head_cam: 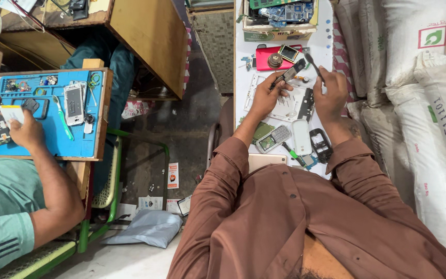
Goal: The person repairs a mobile phone at a workbench, holding the phone in one hand while using a screwdriver-like tool with the other to work on the device. They turn the phone over and continue working on it, with other phones and parts laid out on the bench.
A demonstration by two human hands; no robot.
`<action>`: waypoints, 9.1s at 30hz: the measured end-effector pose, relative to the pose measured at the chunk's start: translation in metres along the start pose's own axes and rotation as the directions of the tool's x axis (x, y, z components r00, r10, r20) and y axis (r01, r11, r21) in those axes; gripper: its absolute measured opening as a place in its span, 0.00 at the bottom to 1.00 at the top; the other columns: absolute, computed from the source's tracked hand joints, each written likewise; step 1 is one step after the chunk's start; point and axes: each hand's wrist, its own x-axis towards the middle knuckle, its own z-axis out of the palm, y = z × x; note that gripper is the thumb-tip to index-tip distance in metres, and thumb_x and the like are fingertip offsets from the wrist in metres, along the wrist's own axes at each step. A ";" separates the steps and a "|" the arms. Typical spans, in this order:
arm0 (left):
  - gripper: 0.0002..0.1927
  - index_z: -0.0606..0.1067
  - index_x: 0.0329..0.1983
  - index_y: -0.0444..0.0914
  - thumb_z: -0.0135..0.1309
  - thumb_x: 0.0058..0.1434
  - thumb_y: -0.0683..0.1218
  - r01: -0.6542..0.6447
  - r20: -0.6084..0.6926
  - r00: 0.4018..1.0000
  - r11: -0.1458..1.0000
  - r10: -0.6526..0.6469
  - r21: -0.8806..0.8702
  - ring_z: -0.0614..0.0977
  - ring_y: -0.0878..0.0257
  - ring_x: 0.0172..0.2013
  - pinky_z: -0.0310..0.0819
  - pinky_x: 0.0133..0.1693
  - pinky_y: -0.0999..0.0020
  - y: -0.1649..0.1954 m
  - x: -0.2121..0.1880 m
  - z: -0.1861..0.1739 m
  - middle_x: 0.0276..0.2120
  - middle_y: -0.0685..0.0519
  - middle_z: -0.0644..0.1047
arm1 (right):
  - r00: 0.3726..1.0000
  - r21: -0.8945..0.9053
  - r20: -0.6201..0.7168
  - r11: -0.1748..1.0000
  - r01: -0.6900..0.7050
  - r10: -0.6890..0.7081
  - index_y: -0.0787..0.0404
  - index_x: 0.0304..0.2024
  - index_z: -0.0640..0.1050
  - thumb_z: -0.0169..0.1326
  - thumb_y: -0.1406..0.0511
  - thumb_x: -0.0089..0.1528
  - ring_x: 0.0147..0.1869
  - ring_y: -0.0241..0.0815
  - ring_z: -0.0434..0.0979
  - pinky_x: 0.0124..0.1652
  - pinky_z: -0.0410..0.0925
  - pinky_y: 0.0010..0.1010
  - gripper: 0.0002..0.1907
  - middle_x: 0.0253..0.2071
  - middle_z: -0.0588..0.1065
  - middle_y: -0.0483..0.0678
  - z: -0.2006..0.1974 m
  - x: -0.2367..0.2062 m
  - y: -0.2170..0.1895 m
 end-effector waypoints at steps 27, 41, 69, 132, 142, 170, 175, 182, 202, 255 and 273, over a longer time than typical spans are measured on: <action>0.15 0.74 0.60 0.33 0.48 0.72 0.39 -0.036 -0.011 0.999 0.999 0.037 0.038 0.83 0.68 0.41 0.81 0.44 0.71 0.002 -0.001 0.002 0.43 0.50 0.83 | 0.968 0.006 0.131 0.977 0.214 -0.213 0.60 0.53 0.81 0.63 0.73 0.62 0.44 0.49 0.76 0.44 0.70 0.40 0.16 0.39 0.74 0.50 -0.003 0.000 -0.008; 0.17 0.74 0.62 0.33 0.52 0.71 0.39 -0.018 -0.026 1.000 0.999 0.017 -0.029 0.84 0.66 0.42 0.81 0.47 0.72 -0.008 0.000 0.000 0.48 0.50 0.82 | 0.987 0.007 0.080 0.991 0.137 -0.137 0.61 0.55 0.80 0.63 0.74 0.61 0.44 0.51 0.76 0.45 0.70 0.40 0.18 0.40 0.74 0.52 -0.009 0.006 -0.013; 0.10 0.70 0.52 0.33 0.52 0.71 0.40 -0.046 -0.076 0.996 0.998 0.050 0.050 0.82 0.68 0.34 0.79 0.39 0.73 0.004 -0.001 0.002 0.40 0.50 0.81 | 0.991 0.019 0.086 0.995 0.102 -0.103 0.60 0.55 0.81 0.63 0.72 0.65 0.44 0.49 0.75 0.44 0.70 0.40 0.15 0.40 0.74 0.51 -0.004 0.003 -0.010; 0.16 0.72 0.62 0.34 0.50 0.73 0.40 -0.012 -0.019 1.000 0.999 0.012 -0.040 0.78 0.71 0.33 0.75 0.36 0.74 0.004 -0.001 0.001 0.34 0.53 0.80 | 0.982 0.006 0.113 0.988 0.152 -0.152 0.59 0.55 0.81 0.63 0.72 0.64 0.43 0.49 0.75 0.44 0.70 0.41 0.16 0.40 0.75 0.50 -0.006 0.004 -0.012; 0.18 0.71 0.64 0.35 0.50 0.73 0.41 0.009 -0.029 1.000 0.999 -0.010 -0.038 0.77 0.71 0.30 0.74 0.35 0.75 0.005 -0.001 0.001 0.34 0.54 0.80 | 0.991 -0.006 0.099 0.996 0.095 -0.094 0.61 0.55 0.80 0.64 0.72 0.65 0.43 0.49 0.76 0.44 0.70 0.40 0.16 0.40 0.75 0.51 -0.002 0.002 -0.008; 0.22 0.70 0.69 0.39 0.51 0.73 0.42 -0.003 -0.036 0.999 0.999 0.005 0.039 0.76 0.71 0.32 0.75 0.37 0.76 -0.004 0.000 -0.002 0.37 0.54 0.80 | 0.988 0.054 0.144 0.997 0.047 -0.054 0.60 0.55 0.81 0.63 0.71 0.66 0.41 0.49 0.75 0.41 0.70 0.39 0.15 0.39 0.74 0.52 -0.002 0.000 -0.006; 0.22 0.70 0.70 0.38 0.50 0.73 0.42 0.004 -0.018 1.000 0.999 -0.005 -0.036 0.76 0.71 0.33 0.76 0.39 0.75 -0.004 0.001 -0.001 0.38 0.54 0.81 | 0.966 0.052 0.163 0.979 0.196 -0.202 0.61 0.55 0.80 0.62 0.71 0.64 0.41 0.49 0.76 0.42 0.70 0.40 0.16 0.38 0.74 0.51 -0.003 0.000 -0.007; 0.22 0.70 0.70 0.38 0.50 0.73 0.43 0.033 -0.030 0.999 0.999 -0.032 0.017 0.78 0.71 0.33 0.75 0.38 0.76 -0.008 0.001 -0.002 0.38 0.54 0.82 | 0.993 0.061 0.117 0.998 0.000 -0.007 0.62 0.57 0.80 0.62 0.72 0.66 0.41 0.49 0.76 0.40 0.70 0.39 0.16 0.40 0.74 0.53 -0.006 0.004 -0.011; 0.20 0.71 0.68 0.35 0.47 0.75 0.43 -0.001 -0.015 1.000 0.999 0.000 -0.051 0.79 0.70 0.35 0.78 0.41 0.74 -0.007 0.002 -0.002 0.39 0.52 0.82 | 0.970 0.047 0.159 0.983 0.177 -0.182 0.62 0.54 0.80 0.63 0.72 0.64 0.40 0.48 0.77 0.40 0.71 0.38 0.16 0.37 0.75 0.51 -0.009 0.006 -0.018; 0.19 0.69 0.65 0.29 0.46 0.75 0.43 0.032 0.009 0.999 0.964 -0.031 -0.264 0.85 0.55 0.50 0.83 0.46 0.65 -0.003 0.002 -0.001 0.54 0.44 0.79 | 0.985 0.038 0.117 0.992 0.121 -0.125 0.62 0.54 0.81 0.64 0.73 0.63 0.41 0.49 0.76 0.41 0.71 0.39 0.17 0.38 0.75 0.51 -0.008 0.005 -0.017; 0.20 0.68 0.66 0.28 0.46 0.75 0.43 0.020 0.018 1.000 0.958 -0.015 -0.287 0.85 0.56 0.47 0.83 0.44 0.65 -0.004 0.002 -0.002 0.54 0.44 0.78 | 0.989 0.033 0.118 0.996 0.083 -0.087 0.61 0.55 0.81 0.64 0.72 0.64 0.40 0.48 0.76 0.40 0.71 0.38 0.17 0.38 0.74 0.52 -0.007 0.005 -0.014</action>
